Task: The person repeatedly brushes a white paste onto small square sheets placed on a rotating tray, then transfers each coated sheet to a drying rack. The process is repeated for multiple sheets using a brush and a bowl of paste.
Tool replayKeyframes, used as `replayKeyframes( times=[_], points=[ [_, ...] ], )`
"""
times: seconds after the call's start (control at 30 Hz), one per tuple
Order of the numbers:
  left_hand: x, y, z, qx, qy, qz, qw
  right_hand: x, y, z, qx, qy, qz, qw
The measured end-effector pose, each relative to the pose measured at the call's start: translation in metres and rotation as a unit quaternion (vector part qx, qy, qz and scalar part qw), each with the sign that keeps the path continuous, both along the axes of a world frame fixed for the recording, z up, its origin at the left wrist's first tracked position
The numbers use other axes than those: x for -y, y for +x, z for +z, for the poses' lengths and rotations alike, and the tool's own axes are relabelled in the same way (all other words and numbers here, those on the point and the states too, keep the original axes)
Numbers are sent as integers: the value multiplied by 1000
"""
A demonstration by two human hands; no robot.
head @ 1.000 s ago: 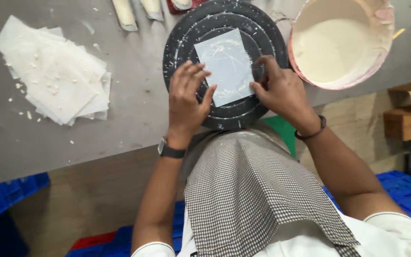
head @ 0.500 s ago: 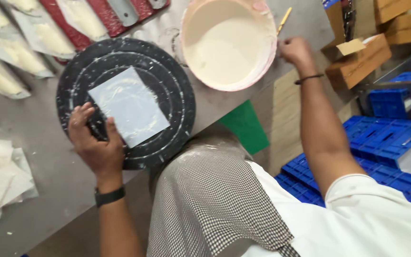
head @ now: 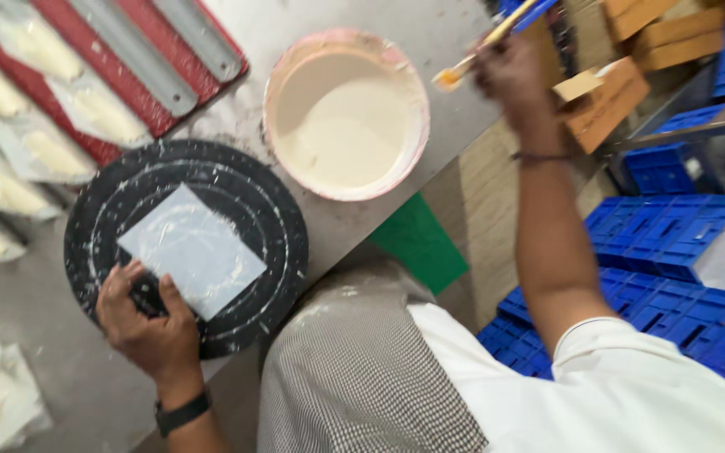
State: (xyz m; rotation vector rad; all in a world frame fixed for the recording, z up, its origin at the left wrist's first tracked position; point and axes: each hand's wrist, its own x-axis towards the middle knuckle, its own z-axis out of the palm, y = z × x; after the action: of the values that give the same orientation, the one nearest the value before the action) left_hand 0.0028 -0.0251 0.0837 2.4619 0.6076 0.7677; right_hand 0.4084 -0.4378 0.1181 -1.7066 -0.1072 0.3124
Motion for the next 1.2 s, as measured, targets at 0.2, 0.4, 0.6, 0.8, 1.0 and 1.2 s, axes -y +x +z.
replayKeyframes(
  times=[0.2,0.4,0.6,0.8,1.0,1.2],
  points=[
    [-20,-5,-2,6,-31,-22,999,-69,-64,2,35,-18,100,994],
    [-42,-4,-6,38,-31,-66,997,-92,-98,11,61,-71,146,985],
    [-41,-14,2,43,-84,-55,994,-108,-113,-5,131,-242,182,944],
    [-33,-15,10,35,-75,-47,995,-131,-111,-25,285,-356,197,868],
    [-21,-13,12,22,-67,-24,997,-131,-108,10,369,-253,203,871],
    [-11,-9,9,8,-50,5,999,-92,-104,31,256,-95,219,937]
  ],
)
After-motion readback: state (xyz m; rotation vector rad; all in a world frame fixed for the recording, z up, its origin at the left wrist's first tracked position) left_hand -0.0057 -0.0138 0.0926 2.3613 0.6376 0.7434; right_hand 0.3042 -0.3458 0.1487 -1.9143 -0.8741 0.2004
